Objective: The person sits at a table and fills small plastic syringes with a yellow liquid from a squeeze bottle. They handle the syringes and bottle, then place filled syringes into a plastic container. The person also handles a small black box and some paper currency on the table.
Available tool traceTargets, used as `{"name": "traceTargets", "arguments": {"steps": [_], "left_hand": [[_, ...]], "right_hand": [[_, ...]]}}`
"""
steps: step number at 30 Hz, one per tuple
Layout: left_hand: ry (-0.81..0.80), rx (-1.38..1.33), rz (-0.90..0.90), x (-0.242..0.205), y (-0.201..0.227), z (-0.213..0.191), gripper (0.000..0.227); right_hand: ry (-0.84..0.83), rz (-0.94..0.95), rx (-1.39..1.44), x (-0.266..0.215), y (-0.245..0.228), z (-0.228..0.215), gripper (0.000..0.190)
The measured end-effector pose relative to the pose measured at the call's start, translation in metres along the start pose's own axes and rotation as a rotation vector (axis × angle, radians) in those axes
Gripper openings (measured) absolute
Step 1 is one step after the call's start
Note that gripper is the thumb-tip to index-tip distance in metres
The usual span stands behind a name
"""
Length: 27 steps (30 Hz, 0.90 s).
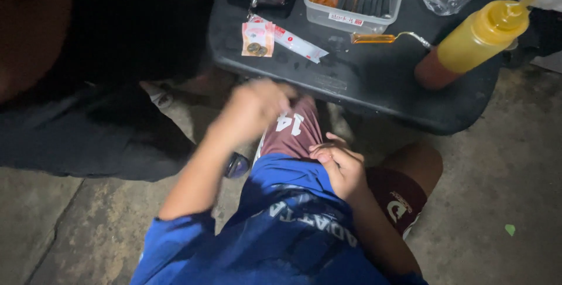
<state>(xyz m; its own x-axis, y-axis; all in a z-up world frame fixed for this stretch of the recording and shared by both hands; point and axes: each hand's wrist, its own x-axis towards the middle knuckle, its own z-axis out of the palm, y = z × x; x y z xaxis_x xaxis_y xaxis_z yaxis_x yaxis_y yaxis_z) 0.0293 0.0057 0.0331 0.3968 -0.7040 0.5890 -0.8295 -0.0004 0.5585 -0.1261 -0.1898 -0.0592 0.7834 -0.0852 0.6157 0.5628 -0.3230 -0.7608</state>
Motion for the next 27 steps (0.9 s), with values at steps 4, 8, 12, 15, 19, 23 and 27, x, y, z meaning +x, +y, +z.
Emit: {"name": "traceTargets", "arguments": {"steps": [4, 8, 12, 15, 19, 23, 27], "left_hand": [[-0.064, 0.455, -0.398, -0.004, -0.077, -0.037, 0.017], [-0.122, 0.609, -0.484, -0.002, -0.122, -0.048, 0.029], [-0.193, 0.668, -0.456, 0.01, -0.124, -0.045, 0.03], [-0.24, 0.664, -0.46, 0.01, -0.139, -0.036, 0.031], [-0.26, 0.665, -0.47, 0.009, -0.146, -0.035, 0.025], [-0.252, 0.644, -0.479, 0.007, -0.154, -0.033, 0.022], [-0.285, 0.618, -0.458, 0.008, -0.148, -0.038, 0.019]], "right_hand": [[0.002, 0.003, 0.004, -0.003, -0.002, -0.001, 0.025], [-0.004, 0.039, -0.039, -0.005, -0.006, -0.004, 0.025], [-0.002, 0.069, -0.047, -0.008, -0.003, -0.004, 0.025], [-0.011, 0.085, -0.064, -0.008, -0.004, -0.005, 0.026], [-0.021, 0.079, -0.056, -0.008, -0.004, -0.006, 0.026], [-0.021, 0.091, -0.058, -0.009, -0.003, -0.007, 0.026], [-0.017, 0.094, -0.062, -0.007, -0.008, -0.007, 0.027]]}}
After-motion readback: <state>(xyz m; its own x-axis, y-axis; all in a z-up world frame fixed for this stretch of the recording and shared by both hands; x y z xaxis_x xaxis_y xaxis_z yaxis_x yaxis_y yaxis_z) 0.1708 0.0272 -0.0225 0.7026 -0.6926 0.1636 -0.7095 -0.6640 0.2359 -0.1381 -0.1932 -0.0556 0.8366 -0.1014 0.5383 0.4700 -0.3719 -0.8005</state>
